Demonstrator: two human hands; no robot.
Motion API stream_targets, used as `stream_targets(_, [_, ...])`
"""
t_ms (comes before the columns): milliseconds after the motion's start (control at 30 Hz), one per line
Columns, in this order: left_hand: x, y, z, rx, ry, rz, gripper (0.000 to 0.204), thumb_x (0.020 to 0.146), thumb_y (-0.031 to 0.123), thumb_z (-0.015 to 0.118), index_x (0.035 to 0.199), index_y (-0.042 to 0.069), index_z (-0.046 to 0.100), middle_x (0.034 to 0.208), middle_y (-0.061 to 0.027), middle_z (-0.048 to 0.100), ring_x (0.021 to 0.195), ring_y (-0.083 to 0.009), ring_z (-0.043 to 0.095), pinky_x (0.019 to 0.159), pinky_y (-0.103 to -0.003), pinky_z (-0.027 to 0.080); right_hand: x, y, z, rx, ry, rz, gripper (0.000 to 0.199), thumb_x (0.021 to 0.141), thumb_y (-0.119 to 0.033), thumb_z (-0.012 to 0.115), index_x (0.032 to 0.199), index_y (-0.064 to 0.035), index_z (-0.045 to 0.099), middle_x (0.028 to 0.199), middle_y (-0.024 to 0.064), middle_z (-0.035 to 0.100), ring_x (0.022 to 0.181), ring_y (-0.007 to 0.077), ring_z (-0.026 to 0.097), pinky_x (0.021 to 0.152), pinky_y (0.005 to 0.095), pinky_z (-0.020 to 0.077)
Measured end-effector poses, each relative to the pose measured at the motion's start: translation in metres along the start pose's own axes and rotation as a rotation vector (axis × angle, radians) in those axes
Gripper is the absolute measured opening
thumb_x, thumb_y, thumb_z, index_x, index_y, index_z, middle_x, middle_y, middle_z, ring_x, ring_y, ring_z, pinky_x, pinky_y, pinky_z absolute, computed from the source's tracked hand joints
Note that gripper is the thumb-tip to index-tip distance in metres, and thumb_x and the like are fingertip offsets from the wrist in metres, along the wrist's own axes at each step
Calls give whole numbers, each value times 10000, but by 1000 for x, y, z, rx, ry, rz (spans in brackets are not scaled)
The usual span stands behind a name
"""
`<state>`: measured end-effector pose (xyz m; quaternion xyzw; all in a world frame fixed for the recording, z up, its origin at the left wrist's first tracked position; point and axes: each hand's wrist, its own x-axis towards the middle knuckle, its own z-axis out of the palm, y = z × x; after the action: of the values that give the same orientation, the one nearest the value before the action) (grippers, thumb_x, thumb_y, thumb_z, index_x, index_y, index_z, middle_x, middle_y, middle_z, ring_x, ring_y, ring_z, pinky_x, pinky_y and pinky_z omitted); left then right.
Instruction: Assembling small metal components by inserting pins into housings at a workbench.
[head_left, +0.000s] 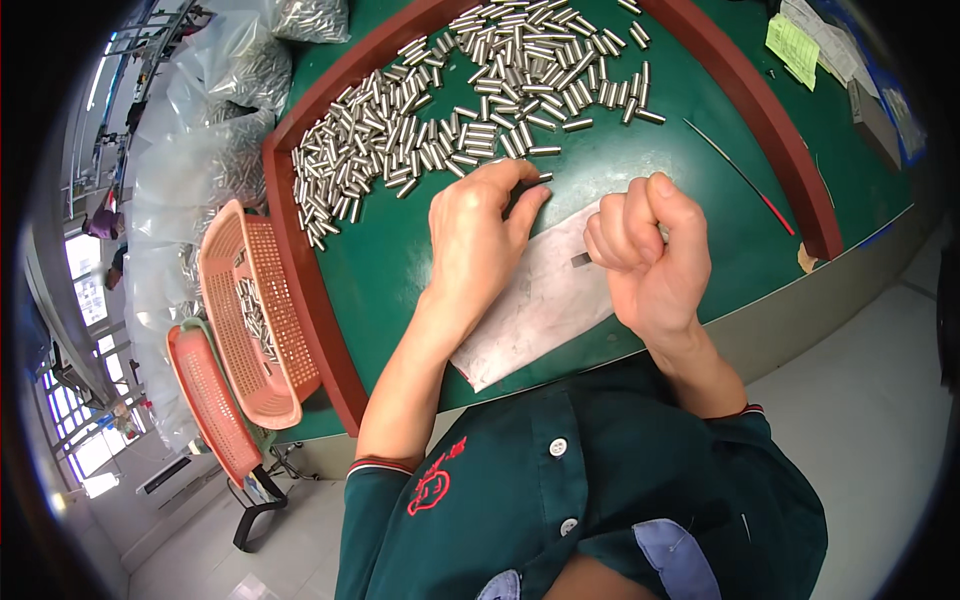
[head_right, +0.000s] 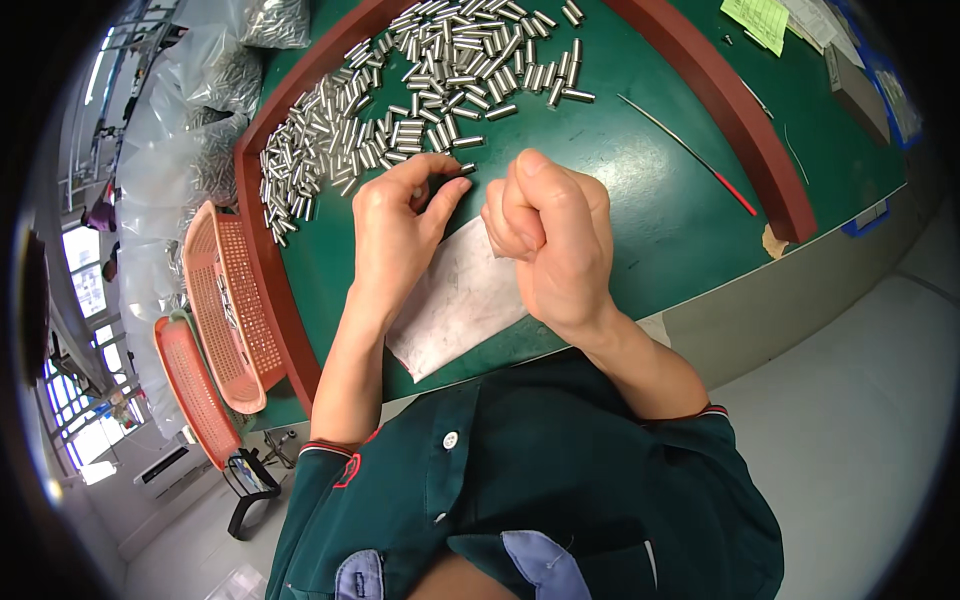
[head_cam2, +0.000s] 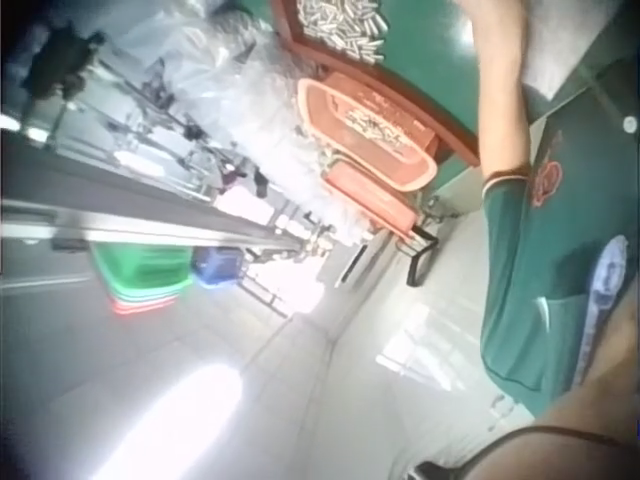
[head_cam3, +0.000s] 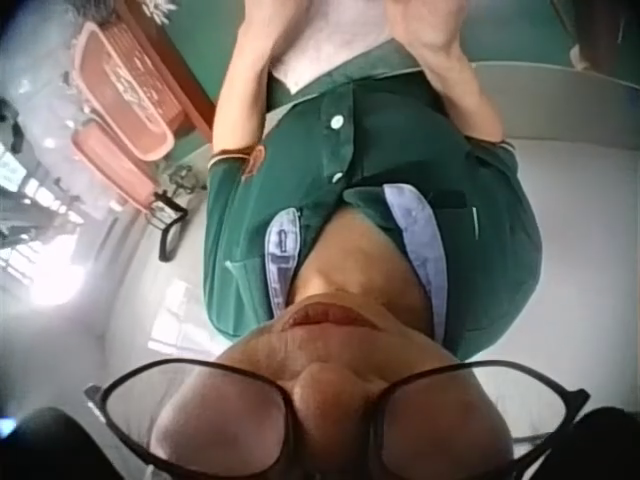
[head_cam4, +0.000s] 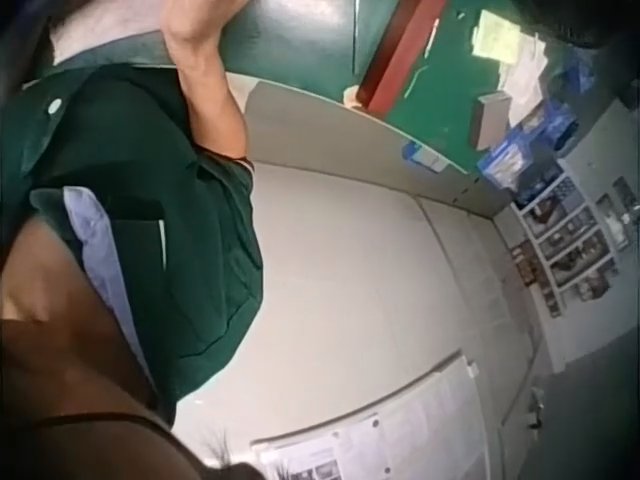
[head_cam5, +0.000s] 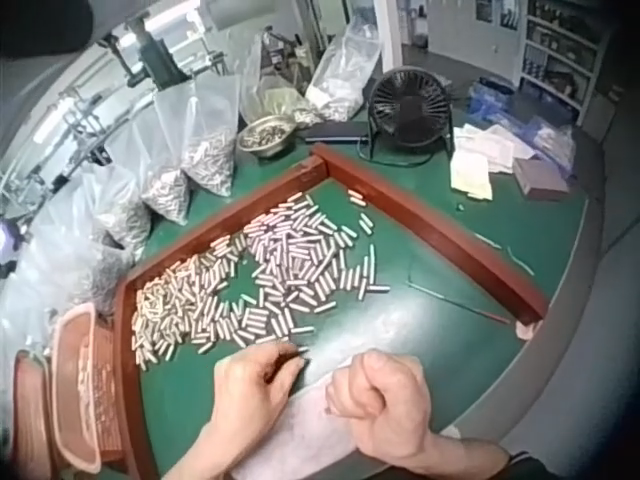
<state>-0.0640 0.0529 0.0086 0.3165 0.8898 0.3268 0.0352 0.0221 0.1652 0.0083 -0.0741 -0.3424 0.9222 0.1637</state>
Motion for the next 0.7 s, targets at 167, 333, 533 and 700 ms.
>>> stream_targets(167, [-3,-3,4,37,-28,4,83,710,75,640,748,19,593,475,-34,366,421,-119,342,411,-267,313,-1,-1,2,7,13,-16,399,887,-236,296,505,-124,264,429,-29,229,403,74,146,401,248,153])
stream_targets(333, [-39,21,-15,-49,-264,-131,86,701,73,638,721,17,576,486,-103,468,409,-219,465,419,-318,357,1,-1,-2,14,57,-10,400,888,-238,302,506,-123,265,429,-30,231,405,70,149,402,243,157])
stream_targets(533, [-59,9,-3,-155,-192,-221,82,685,37,656,701,18,578,466,-61,426,394,-177,402,409,-293,343,1,6,8,-71,-35,6,402,894,-234,299,511,-112,274,428,-32,237,404,64,149,394,242,152])
stream_targets(700, [-59,6,-3,-178,-196,-202,88,681,37,657,690,14,572,469,-67,429,396,-180,409,411,-294,343,1,9,7,-75,-33,13,399,894,-235,298,514,-113,273,430,-33,233,404,66,147,393,244,150])
